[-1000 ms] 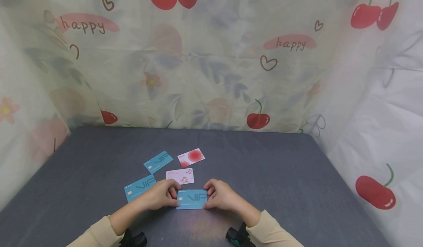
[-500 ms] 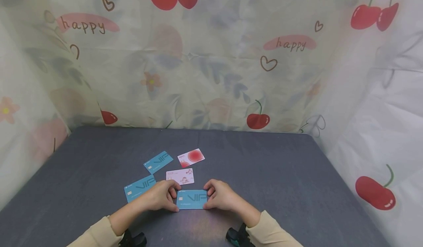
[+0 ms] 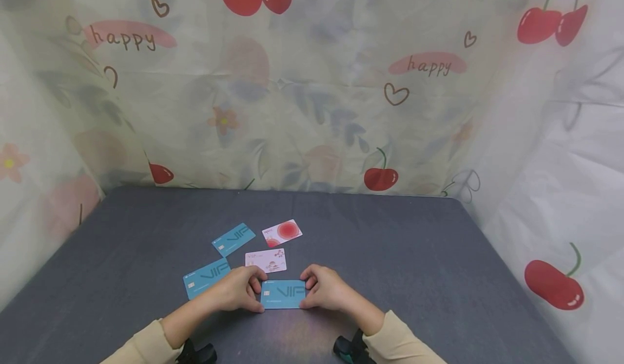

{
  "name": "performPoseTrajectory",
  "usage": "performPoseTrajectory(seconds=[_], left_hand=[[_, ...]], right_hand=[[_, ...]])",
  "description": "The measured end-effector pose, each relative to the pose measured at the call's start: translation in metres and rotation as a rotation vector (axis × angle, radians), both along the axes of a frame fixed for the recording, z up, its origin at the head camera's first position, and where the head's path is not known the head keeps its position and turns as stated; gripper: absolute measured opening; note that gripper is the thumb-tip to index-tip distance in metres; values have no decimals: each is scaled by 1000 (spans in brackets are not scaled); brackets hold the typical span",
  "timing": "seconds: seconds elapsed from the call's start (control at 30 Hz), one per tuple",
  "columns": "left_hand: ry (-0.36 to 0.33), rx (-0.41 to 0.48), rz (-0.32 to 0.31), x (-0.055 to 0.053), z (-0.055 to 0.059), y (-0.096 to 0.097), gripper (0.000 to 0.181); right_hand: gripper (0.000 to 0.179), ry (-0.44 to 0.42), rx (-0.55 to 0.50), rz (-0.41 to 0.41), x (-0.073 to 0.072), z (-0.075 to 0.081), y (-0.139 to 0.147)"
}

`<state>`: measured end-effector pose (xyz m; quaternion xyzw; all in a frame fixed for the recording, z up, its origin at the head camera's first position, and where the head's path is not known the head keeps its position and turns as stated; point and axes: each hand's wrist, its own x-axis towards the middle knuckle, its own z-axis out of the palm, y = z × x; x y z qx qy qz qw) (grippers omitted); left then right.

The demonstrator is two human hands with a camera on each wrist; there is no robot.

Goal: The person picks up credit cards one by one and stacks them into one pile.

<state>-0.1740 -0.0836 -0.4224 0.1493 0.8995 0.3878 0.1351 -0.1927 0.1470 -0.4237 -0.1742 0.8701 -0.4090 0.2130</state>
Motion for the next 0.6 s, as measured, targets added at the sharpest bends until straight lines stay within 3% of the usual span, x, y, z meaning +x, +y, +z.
performPoseTrajectory(seconds=[0.6], left_hand=[[-18, -2, 11, 0, 1, 0, 50]], right_hand=[[45, 4, 16, 4, 0, 1, -1]])
